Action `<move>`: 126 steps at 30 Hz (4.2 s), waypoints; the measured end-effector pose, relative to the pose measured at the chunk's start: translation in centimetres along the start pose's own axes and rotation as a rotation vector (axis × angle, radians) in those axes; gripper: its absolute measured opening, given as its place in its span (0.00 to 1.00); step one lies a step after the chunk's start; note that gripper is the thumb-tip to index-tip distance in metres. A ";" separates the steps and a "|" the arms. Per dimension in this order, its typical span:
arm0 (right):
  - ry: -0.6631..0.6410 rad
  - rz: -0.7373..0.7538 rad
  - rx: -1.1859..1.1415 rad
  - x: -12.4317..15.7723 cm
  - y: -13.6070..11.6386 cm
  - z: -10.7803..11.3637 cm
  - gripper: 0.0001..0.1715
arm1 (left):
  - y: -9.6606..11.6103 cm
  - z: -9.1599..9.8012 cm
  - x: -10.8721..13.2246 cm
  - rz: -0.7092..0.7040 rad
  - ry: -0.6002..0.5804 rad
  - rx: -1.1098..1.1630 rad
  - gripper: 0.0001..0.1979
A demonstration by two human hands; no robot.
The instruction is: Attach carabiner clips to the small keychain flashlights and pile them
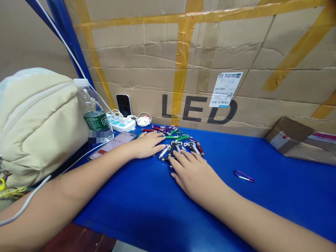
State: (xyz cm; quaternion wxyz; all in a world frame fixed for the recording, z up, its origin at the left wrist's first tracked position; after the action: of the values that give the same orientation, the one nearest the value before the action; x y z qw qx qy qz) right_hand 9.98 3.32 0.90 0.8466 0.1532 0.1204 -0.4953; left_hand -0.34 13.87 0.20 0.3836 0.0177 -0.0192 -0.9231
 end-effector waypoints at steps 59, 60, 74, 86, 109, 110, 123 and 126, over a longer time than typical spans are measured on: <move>-0.145 -0.223 0.127 -1.9 10.6 0.5 0.23 | 1.8 4.0 0.4 -0.126 0.131 -0.080 0.18; -0.170 -0.226 0.102 -1.8 10.6 0.3 0.23 | 2.1 4.1 0.5 -0.130 0.140 -0.064 0.17; -0.743 -0.588 -0.129 5.2 18.8 0.4 0.05 | 10.4 0.8 0.9 -0.379 0.095 -0.185 0.14; -0.683 -0.336 -0.386 4.1 14.3 -0.3 0.07 | 11.2 1.1 0.7 -0.355 0.078 -0.415 0.11; -0.272 -0.243 -0.179 1.9 6.4 1.3 0.07 | 10.0 1.0 0.9 -0.166 0.170 0.561 0.15; -0.275 -0.235 -0.168 1.9 6.1 1.3 0.08 | 9.9 1.0 0.9 -0.157 0.177 0.569 0.15; -0.269 -0.123 0.217 1.9 4.4 0.6 0.13 | 10.0 1.1 1.0 -0.152 0.193 0.648 0.14; -0.282 -0.171 0.220 1.8 5.0 0.4 0.14 | 9.9 1.0 1.1 -0.132 0.166 0.661 0.15</move>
State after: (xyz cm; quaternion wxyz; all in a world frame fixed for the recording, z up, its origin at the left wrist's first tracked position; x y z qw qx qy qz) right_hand 15.23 4.03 1.31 0.7880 0.1632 -0.0415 -0.5922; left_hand 5.88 6.11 1.67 0.2969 0.2171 -0.2847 -0.8852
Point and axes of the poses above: each hand's wrist, its own x-axis away from the middle knuckle, its own z-axis out of the back of the hand, y = z × x, the point moved 8 cm from there along -x, towards the middle knuckle, and after that the axes turned 10 degrees about -z, right-handed, at the moved point
